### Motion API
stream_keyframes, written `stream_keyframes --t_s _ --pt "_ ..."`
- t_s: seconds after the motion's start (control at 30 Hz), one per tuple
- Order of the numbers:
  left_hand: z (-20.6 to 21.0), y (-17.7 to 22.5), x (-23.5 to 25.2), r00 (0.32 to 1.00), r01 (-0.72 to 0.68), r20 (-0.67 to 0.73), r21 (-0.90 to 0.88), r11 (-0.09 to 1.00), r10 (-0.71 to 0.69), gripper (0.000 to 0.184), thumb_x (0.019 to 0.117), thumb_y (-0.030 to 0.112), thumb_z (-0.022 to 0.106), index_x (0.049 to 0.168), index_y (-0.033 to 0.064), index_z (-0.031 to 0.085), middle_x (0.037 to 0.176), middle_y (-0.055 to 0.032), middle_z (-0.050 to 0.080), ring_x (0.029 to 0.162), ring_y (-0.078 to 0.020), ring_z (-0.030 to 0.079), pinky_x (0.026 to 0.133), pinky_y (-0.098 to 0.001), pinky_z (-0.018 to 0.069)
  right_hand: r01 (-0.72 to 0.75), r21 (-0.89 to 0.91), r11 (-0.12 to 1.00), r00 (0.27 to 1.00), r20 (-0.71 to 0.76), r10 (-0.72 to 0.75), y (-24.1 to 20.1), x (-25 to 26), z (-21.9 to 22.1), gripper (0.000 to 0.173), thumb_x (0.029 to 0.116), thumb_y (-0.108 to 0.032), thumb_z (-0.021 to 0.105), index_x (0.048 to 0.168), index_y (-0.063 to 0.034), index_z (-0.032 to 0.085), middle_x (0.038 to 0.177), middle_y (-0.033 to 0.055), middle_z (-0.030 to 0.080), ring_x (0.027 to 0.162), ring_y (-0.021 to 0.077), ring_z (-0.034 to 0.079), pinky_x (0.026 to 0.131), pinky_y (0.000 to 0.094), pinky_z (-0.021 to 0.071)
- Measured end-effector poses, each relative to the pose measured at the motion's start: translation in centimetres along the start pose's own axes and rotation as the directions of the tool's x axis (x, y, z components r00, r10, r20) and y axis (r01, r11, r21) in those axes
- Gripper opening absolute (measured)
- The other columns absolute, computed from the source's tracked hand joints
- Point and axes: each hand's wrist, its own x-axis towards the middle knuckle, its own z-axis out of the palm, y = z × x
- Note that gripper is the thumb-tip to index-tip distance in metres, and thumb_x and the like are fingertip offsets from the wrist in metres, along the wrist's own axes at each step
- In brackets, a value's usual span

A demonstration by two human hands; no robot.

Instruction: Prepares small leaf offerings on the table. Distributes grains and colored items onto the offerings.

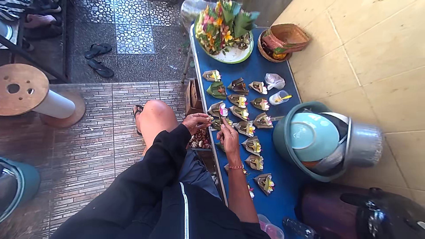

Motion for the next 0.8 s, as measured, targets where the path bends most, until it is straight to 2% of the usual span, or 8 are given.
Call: stream_keyframes --t_s 0.07,0.17,0.43,0.6,0.7,0.77,0.8 --pt "0.2 -0.1 0.1 1.000 0.017 -0.003 -0.021 1.000 -0.017 0.015 0.0956 -0.008 0.059 0.110 -0.0041 0.061 0.088 -0.0093 0.068 0.074 -0.0130 0.068 0.072 -0.0266 0.0600 0.063 0.014 0.998 0.998 0.008 -0.063 -0.6 -1.3 0.5 0.043 0.1114 -0.018 0.035 0.148 -0.0062 0.054 0.060 -0.0003 0.053 0.049 0.0083 0.042 0.049 0.0259 0.0388" --pt "0.5 -0.1 -0.1 1.000 0.022 -0.006 -0.021 1.000 -0.023 0.014 0.0961 -0.008 0.058 0.110 -0.0040 0.060 0.089 -0.0084 0.067 0.075 -0.0118 0.067 0.073 -0.0254 0.0590 0.119 -0.043 0.992 0.993 -0.009 -0.120 -0.5 -2.1 1.3 0.043 0.1103 -0.016 0.036 0.148 -0.0084 0.056 0.060 -0.0026 0.051 0.051 0.0076 0.043 0.052 0.0265 0.0400" --pt "0.8 -0.5 -0.3 0.999 0.025 0.036 -0.017 1.000 -0.024 0.011 0.0964 -0.008 0.056 0.104 -0.0035 0.061 0.086 -0.0068 0.066 0.072 -0.0099 0.067 0.071 -0.0229 0.0589 0.122 -0.176 0.977 0.988 -0.071 -0.136 -0.1 -2.6 1.5 0.044 0.1102 -0.018 0.040 0.152 -0.0150 0.053 0.066 0.0026 0.056 0.058 0.0137 0.050 0.061 0.0358 0.0468" --pt "0.7 -0.7 -0.2 0.993 0.039 0.106 0.048 0.998 -0.044 0.012 0.0976 -0.008 0.053 0.103 -0.0010 0.061 0.086 -0.0053 0.068 0.074 -0.0086 0.067 0.072 -0.0222 0.0583 0.138 -0.012 0.990 0.987 -0.085 -0.139 0.2 -3.1 1.2 0.042 0.1098 -0.014 0.041 0.148 -0.0090 0.055 0.064 0.0012 0.053 0.053 0.0082 0.047 0.054 0.0265 0.0441" --pt "1.0 -1.1 -0.4 0.988 0.053 0.140 0.100 0.994 -0.067 0.013 0.0966 -0.010 0.054 0.105 -0.0020 0.060 0.088 -0.0062 0.068 0.075 -0.0092 0.068 0.073 -0.0228 0.0588 0.124 -0.103 0.987 0.980 -0.146 -0.139 0.4 -3.2 0.9 0.039 0.1092 -0.015 0.044 0.144 -0.0110 0.059 0.069 0.0054 0.058 0.055 0.0131 0.049 0.057 0.0332 0.0462" --pt "1.1 -2.1 -0.9 0.969 0.053 0.231 0.171 0.984 -0.092 0.017 0.0961 -0.009 0.053 0.110 -0.0022 0.060 0.090 -0.0058 0.068 0.076 -0.0090 0.067 0.073 -0.0230 0.0585 0.081 -0.151 0.985 0.979 -0.176 -0.108 0.9 -3.1 0.3 0.038 0.1097 -0.016 0.045 0.144 -0.0112 0.059 0.073 0.0109 0.061 0.058 0.0201 0.053 0.060 0.0418 0.0485" --pt "1.1 -3.0 -1.1 0.956 0.048 0.274 0.207 0.977 -0.105 0.018 0.0956 -0.008 0.053 0.111 -0.0025 0.061 0.090 -0.0059 0.069 0.075 -0.0089 0.068 0.072 -0.0229 0.0583 0.061 -0.126 0.990 0.981 -0.177 -0.083 1.3 -3.1 -0.3 0.038 0.1099 -0.016 0.044 0.145 -0.0101 0.058 0.074 0.0109 0.060 0.059 0.0196 0.053 0.060 0.0409 0.0483"
